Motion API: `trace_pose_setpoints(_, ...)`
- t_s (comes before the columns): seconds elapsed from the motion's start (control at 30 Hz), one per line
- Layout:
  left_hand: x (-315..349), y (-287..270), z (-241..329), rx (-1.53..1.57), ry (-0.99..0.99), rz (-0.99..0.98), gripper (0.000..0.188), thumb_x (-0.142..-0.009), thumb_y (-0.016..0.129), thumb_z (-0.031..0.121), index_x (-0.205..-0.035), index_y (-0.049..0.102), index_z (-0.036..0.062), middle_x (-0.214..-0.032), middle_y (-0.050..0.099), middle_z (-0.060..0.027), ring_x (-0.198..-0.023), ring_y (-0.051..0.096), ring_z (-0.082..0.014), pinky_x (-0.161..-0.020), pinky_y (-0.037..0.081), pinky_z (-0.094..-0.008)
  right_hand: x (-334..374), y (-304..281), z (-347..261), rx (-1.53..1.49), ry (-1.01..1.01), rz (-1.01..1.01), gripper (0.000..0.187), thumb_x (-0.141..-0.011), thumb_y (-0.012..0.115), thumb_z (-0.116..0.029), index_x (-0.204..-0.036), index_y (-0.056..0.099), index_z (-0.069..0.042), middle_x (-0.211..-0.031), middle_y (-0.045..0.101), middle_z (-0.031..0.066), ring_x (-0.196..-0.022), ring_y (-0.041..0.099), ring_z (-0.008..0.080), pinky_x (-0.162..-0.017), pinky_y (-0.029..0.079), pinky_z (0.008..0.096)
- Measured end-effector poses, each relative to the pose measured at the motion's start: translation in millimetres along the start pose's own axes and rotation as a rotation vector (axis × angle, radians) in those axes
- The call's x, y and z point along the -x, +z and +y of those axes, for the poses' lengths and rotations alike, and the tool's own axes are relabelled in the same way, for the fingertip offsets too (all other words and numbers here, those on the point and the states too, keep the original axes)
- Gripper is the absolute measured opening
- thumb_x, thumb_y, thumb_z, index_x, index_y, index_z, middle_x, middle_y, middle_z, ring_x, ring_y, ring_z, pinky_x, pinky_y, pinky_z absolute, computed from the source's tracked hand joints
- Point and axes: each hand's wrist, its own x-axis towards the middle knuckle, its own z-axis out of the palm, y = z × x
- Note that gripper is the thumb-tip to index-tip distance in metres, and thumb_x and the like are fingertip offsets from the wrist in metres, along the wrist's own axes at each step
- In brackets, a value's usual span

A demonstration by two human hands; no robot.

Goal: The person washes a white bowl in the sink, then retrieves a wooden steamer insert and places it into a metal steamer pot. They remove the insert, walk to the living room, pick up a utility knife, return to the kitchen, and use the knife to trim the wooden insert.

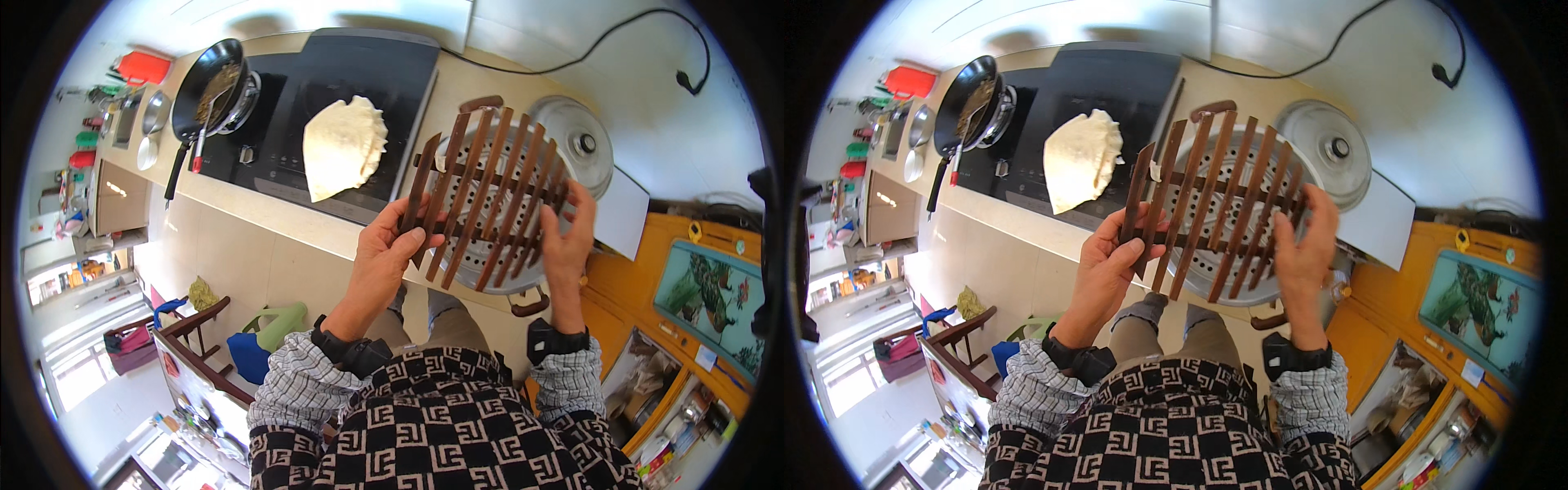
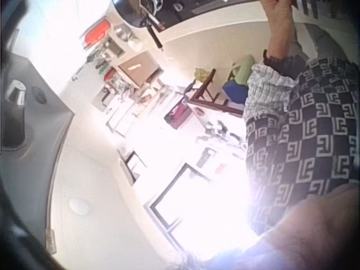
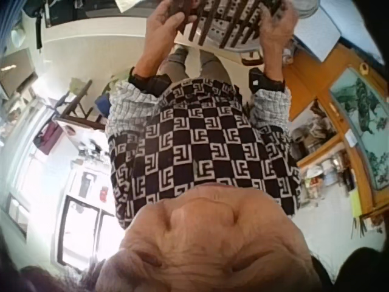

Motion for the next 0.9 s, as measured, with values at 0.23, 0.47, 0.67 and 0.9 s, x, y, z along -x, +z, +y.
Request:
trace_pose_setpoints(0.23, 36.4, -39.0, 52.0, 0.074, 0.095, -0.094, 0.051, -0.101, 0.047, -0.006, -0.151, 0.044, 0.0017, -0.143, 0.059, -0.0154, -0.127, 0.06, -0.0182, -0.105, 0.053, -0.0322, 4.8, -17.2, -7.2, -1.021, 0.556, -0.467, 0.065, -0.096, 0.076, -0.023, -0.151, 0.046, -0.006, -0.137, 0.063, 0.0102, -0.123, 0.063, 0.0223, -0.104, 0.051, 0.0412)
trace_pose_setpoints(0.47, 131.0, -143.7, 109.2, -0.088, 0.34, 0.059, 0.05, -0.102, 0.055, -0.002, -0.151, 0.045, 0.0011, -0.138, 0.063, -0.0127, -0.122, 0.062, -0.0161, -0.101, 0.052, -0.0308, 63.6, 53.4, -107.7, -1.25, 0.48, -0.656, 0.055, -0.092, 0.077, -0.011, -0.142, 0.053, -0.005, -0.133, 0.068, 0.0122, -0.12, 0.068, 0.0282, -0.102, 0.056, 0.0465)
trace_pose_setpoints(0.67, 240.2, -291.2, 112.6, 0.339, 0.366, 0.398, 0.028, -0.099, 0.072, 0.016, -0.124, 0.068, 0.0029, -0.116, 0.073, -0.0038, -0.104, 0.066, -0.0145, -0.092, 0.053, -0.0319, 155.8, 184.7, -221.4, -1.308, 0.496, -0.903, 0.059, -0.091, 0.078, -0.007, -0.144, 0.052, -0.008, -0.135, 0.066, 0.0121, -0.126, 0.064, 0.0309, -0.111, 0.049, 0.0528)
trace_pose_setpoints(0.9, 362.4, -416.1, 117.2, 0.169, 0.613, 0.676, 0.037, -0.094, 0.078, 0.019, -0.126, 0.072, 0.0009, -0.113, 0.076, -0.0054, -0.104, 0.066, -0.0136, -0.099, 0.052, -0.0342, 246.4, 333.8, -316.6, -1.214, 0.511, -1.287, 0.048, -0.097, 0.067, -0.002, -0.143, 0.053, -0.007, -0.135, 0.066, 0.0117, -0.126, 0.062, 0.0325, -0.11, 0.048, 0.0562)
